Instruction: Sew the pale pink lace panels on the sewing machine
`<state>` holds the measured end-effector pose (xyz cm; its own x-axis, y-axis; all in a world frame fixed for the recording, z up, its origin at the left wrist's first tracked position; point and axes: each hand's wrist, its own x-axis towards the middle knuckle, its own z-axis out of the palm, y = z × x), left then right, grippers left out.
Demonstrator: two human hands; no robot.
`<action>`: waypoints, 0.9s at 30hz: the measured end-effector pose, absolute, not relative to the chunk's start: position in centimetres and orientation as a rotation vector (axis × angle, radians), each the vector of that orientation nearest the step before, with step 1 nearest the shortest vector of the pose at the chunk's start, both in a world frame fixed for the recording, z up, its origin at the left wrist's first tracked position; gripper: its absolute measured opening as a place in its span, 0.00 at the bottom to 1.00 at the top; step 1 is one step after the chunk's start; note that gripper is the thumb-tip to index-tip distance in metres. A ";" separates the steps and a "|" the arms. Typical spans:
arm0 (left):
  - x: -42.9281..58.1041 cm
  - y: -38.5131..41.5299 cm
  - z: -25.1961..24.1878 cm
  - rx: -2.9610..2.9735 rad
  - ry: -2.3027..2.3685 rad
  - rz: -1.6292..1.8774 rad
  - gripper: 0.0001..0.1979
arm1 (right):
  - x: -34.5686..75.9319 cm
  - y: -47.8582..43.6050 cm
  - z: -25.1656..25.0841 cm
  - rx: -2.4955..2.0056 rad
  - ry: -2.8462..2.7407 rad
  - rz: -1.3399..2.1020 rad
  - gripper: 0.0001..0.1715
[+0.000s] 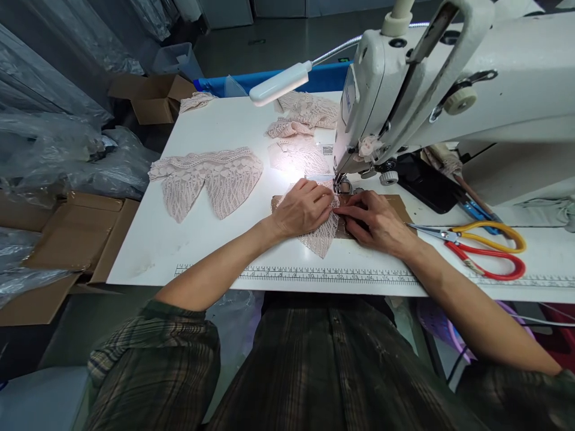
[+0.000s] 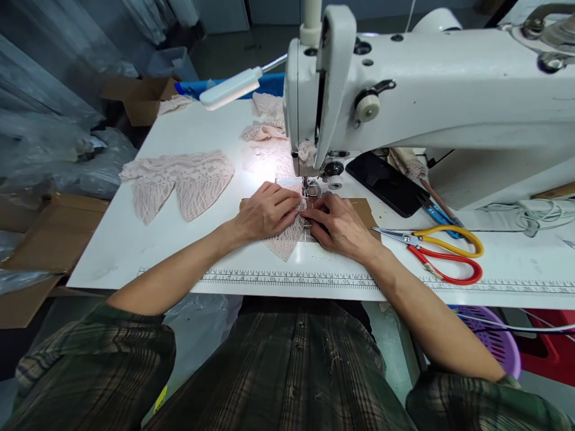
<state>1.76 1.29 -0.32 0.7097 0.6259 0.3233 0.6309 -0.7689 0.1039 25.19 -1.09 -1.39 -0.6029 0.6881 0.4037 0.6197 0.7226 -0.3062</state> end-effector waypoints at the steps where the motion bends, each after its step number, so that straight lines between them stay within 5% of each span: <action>1: 1.7 1.3 -0.3 -2.922 -1.037 -0.545 0.18 | 25.2 -1.1 -1.4 -0.995 -2.426 0.178 0.19; 27: 2.2 1.4 0.6 -2.807 -1.242 -0.352 0.19 | 23.6 -1.1 -1.1 -1.298 -2.436 -0.047 0.23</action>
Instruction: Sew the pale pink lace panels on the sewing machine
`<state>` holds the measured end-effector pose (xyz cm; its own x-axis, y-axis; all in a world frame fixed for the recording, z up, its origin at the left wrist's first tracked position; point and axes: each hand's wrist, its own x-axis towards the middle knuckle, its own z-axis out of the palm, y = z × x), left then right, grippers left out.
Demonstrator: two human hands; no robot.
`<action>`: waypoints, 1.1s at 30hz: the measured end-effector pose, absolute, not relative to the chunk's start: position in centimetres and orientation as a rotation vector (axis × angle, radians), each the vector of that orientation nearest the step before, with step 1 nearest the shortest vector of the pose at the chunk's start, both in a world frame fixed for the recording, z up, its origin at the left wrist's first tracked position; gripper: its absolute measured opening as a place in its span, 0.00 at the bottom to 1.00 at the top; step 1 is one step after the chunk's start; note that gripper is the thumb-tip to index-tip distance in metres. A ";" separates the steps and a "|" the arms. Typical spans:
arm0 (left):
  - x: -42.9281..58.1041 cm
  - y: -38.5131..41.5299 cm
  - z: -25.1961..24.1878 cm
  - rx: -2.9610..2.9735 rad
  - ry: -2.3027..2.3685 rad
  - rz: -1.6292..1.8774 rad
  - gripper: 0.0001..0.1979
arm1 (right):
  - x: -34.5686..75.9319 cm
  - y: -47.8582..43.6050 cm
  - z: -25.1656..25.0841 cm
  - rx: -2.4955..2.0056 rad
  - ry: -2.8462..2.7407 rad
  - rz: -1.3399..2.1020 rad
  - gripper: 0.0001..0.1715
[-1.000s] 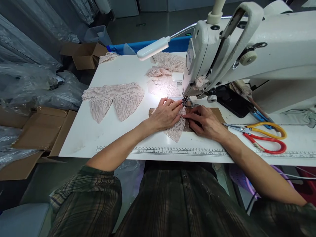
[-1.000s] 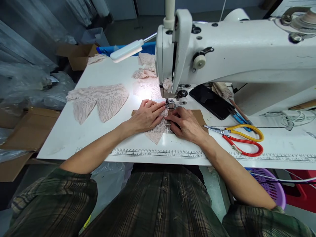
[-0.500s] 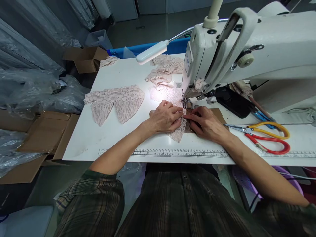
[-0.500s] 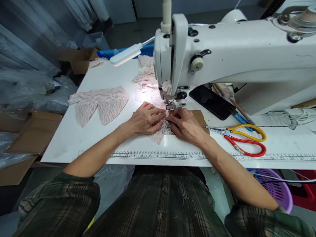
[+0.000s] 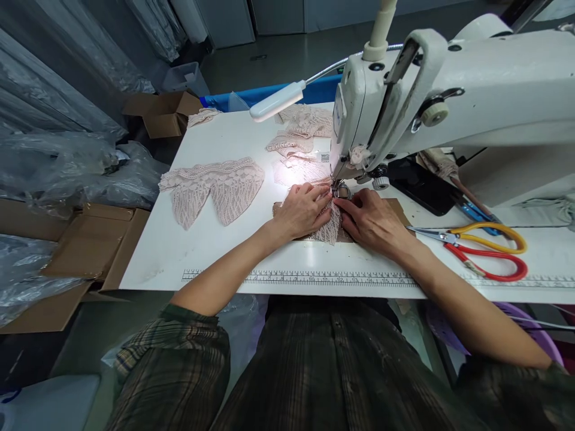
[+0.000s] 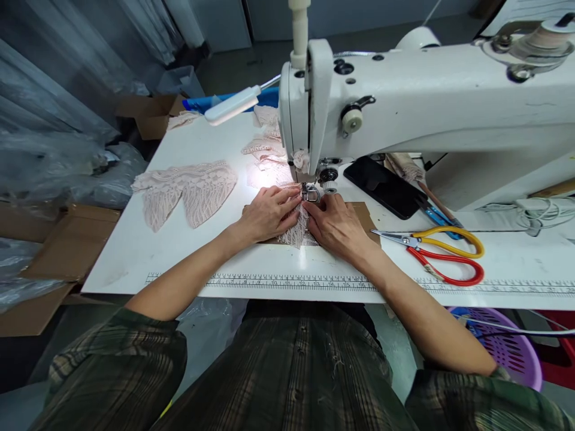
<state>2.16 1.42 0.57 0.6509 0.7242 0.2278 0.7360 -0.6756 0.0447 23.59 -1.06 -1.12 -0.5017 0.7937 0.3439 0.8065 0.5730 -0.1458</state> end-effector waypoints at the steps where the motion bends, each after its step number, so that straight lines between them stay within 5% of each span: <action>1: 2.1 1.5 0.5 -2.810 -1.249 -0.375 0.19 | 23.6 -1.1 -1.1 -1.293 -2.436 -0.043 0.24; 10: 2.0 3.4 0.3 -2.744 -1.383 -0.688 0.14 | 24.1 -1.4 -0.9 -1.254 -2.484 0.014 0.23; 16: 1.0 7.5 0.6 -2.684 -1.579 -0.568 0.15 | 24.0 -1.5 -0.8 -1.278 -2.469 0.071 0.24; 24: -1.5 4.0 1.4 -2.891 -1.079 -0.796 0.12 | 27.2 0.3 1.2 -1.176 -2.356 0.571 0.28; 33: -0.2 0.7 0.4 -3.282 -0.800 -0.931 0.09 | 27.4 1.2 1.2 -1.201 -2.324 0.621 0.23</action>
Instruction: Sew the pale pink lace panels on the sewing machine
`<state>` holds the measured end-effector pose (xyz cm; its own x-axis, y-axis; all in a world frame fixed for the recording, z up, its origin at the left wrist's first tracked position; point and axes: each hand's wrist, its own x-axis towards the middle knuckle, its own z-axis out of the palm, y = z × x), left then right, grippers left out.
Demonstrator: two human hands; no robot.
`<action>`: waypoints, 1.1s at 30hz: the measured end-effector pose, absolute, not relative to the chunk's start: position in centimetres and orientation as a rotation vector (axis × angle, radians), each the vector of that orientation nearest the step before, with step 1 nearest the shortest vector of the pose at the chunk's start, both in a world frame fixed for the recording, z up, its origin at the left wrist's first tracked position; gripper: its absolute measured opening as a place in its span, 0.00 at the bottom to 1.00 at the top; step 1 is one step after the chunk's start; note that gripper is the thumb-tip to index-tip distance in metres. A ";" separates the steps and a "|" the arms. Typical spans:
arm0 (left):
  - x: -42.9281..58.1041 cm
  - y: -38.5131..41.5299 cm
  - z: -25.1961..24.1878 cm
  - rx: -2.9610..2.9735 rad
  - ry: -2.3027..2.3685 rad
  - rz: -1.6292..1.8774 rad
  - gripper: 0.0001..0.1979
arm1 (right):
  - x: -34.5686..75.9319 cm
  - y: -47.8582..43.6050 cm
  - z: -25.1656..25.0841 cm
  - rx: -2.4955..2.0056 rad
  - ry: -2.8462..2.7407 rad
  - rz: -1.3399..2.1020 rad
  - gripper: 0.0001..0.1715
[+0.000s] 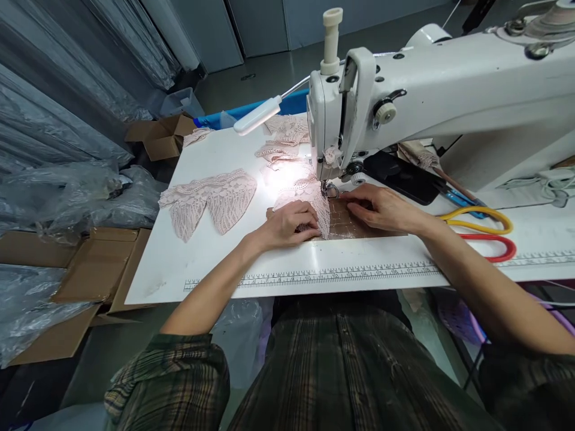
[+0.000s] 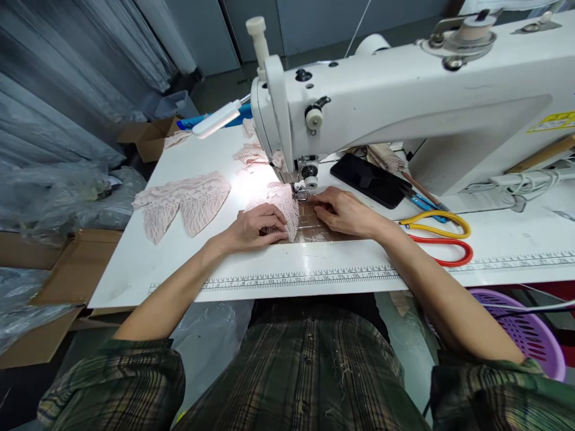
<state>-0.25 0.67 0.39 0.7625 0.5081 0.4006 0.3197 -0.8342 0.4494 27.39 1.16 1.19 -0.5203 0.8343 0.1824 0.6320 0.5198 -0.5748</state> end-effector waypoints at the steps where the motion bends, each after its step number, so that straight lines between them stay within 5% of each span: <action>1: -0.2 0.6 0.4 2.597 0.661 0.737 0.09 | 27.4 1.0 1.0 -1.188 -2.283 0.617 0.22; 13: 0.8 -0.5 0.3 2.409 0.919 0.997 0.09 | 24.4 -1.9 0.7 -0.946 -2.284 0.690 0.22; 21: 0.6 0.1 0.2 2.707 0.627 1.036 0.09 | 24.1 -2.0 0.1 -0.990 -2.242 0.559 0.14; 33: 0.8 -0.3 0.3 2.717 0.756 1.049 0.05 | 25.0 -1.9 0.5 -0.922 -2.516 0.391 0.21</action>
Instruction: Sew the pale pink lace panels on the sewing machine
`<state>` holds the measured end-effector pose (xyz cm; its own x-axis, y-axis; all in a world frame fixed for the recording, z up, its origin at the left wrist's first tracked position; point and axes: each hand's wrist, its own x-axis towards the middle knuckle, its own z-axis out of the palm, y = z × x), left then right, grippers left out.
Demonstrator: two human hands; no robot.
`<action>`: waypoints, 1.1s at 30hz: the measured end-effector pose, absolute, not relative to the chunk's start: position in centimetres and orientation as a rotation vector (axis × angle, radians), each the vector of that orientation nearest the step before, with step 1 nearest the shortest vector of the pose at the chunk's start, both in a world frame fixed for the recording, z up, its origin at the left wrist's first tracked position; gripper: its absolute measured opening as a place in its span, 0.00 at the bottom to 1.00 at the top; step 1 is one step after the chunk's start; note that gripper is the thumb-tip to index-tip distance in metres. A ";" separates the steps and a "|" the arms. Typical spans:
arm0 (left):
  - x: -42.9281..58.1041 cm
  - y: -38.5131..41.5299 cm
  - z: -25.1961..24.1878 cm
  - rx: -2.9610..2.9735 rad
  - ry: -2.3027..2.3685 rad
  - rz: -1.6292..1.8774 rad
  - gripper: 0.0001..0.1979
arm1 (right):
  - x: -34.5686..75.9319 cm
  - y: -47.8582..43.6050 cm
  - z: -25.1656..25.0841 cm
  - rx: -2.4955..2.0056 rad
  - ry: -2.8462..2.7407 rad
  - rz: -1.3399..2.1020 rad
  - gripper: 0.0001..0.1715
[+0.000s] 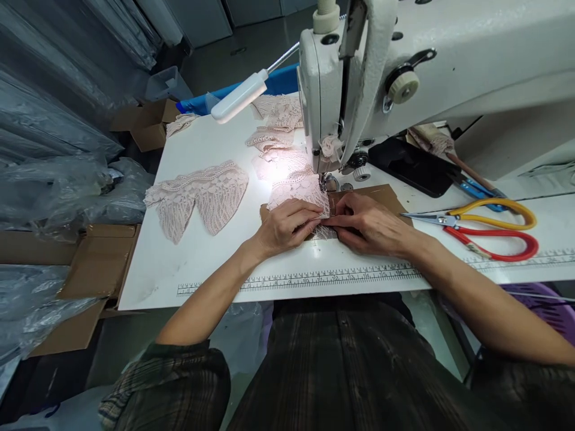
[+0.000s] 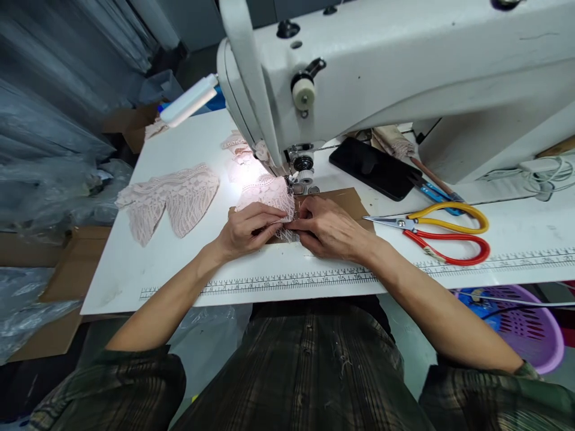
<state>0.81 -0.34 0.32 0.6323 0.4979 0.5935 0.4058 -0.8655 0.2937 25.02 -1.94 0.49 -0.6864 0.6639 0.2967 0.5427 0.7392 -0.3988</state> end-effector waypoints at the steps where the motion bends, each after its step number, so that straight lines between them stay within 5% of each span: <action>1: 0.8 -0.3 0.2 2.726 0.748 1.034 0.05 | 25.0 -2.0 0.5 -0.918 -2.519 0.395 0.21; 15: 0.2 0.3 0.4 2.926 0.582 0.720 0.07 | 25.5 -1.9 0.8 -0.911 -2.500 0.588 0.21; 33: 0.1 -0.1 0.5 3.077 0.457 0.715 0.07 | 25.3 -1.1 -1.0 -1.064 -2.366 0.313 0.24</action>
<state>0.13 -0.14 0.48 0.8589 0.2645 0.4386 0.2869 -0.9578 0.0159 25.30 -1.13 -1.02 -0.5545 0.7473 0.3661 0.6265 0.6644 -0.4074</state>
